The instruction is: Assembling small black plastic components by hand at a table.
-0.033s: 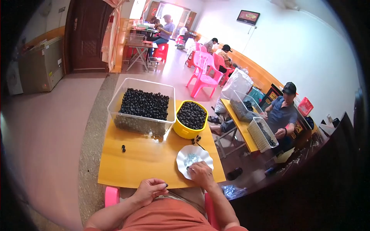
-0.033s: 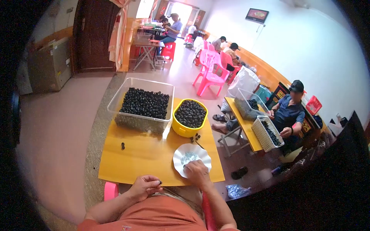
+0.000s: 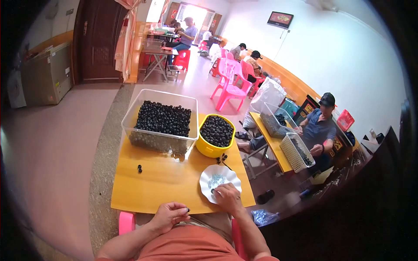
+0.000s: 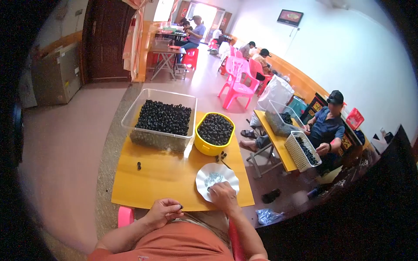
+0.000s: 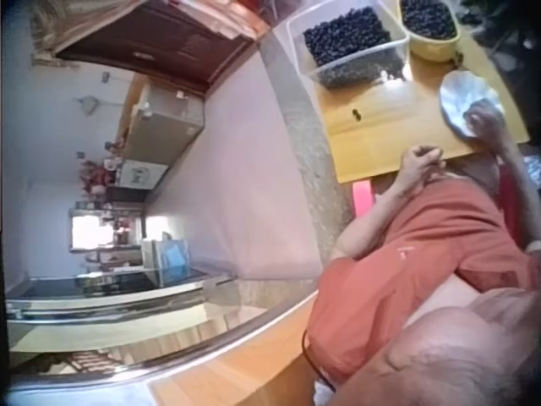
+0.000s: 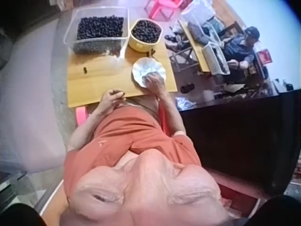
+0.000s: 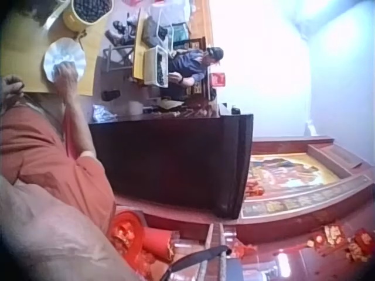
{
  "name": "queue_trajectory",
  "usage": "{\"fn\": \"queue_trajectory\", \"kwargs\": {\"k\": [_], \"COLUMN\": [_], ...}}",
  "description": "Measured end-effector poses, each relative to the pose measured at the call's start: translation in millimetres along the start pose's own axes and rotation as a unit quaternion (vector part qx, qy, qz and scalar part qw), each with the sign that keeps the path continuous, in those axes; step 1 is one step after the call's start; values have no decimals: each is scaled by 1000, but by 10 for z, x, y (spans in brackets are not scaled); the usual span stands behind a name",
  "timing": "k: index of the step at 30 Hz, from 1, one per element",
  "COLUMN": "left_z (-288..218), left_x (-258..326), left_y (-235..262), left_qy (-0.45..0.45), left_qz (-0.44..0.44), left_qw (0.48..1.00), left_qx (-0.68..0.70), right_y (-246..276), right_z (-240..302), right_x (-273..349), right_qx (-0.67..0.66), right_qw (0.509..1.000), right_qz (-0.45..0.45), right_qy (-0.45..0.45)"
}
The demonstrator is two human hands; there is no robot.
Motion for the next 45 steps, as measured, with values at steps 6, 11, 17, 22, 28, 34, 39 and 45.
{"fn": "queue_trajectory", "kwargs": {"k": [6, 11, 17, 22, 28, 34, 39, 45], "left_z": [-33, 10, 84, -8, -90, -45, -19, -64], "left_x": [11, 20, -15, -8, -74, -13, 6, -19], "left_y": [26, -5, 62, 31, 5, 24, 26, 21], "left_qy": [-7, 0, -1, -8, -3, 1, -10, -3], "left_qz": [1, 10, 15, 3, 10, 7, 3, -5], "left_qw": [1000, 1000, 1000, 1000, 1000, 1000, 1000, 1000], "left_qx": [11, 11, 12, -2, -14, -11, -13, -18], "right_y": [247, 307, 361, 286, 4, 30, 93, 39], "right_z": [-65, -317, -530, -785, -1185, -1126, -1074, -1130], "right_x": [-16, 141, 210, 234, 321, 364, 385, 372], "right_qx": [-60, -35, -2, -11, -144, -161, -96, -113], "right_qw": [992, 984, 971, 963, 933, 933, 950, 945], "right_qz": [-108, -165, -192, -200, -183, -171, -189, -180], "right_qy": [-25, -56, -139, -180, -275, -274, -229, -247]}}
Point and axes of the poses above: each hand's wrist, its own x-axis away from the middle knuckle, its own y-axis out of the back of the hand, z = x × y, the point moved 7 cm from there along -x, towards the middle knuckle, and after that the axes turned 2 degrees about -y, right-handed, at the moved point
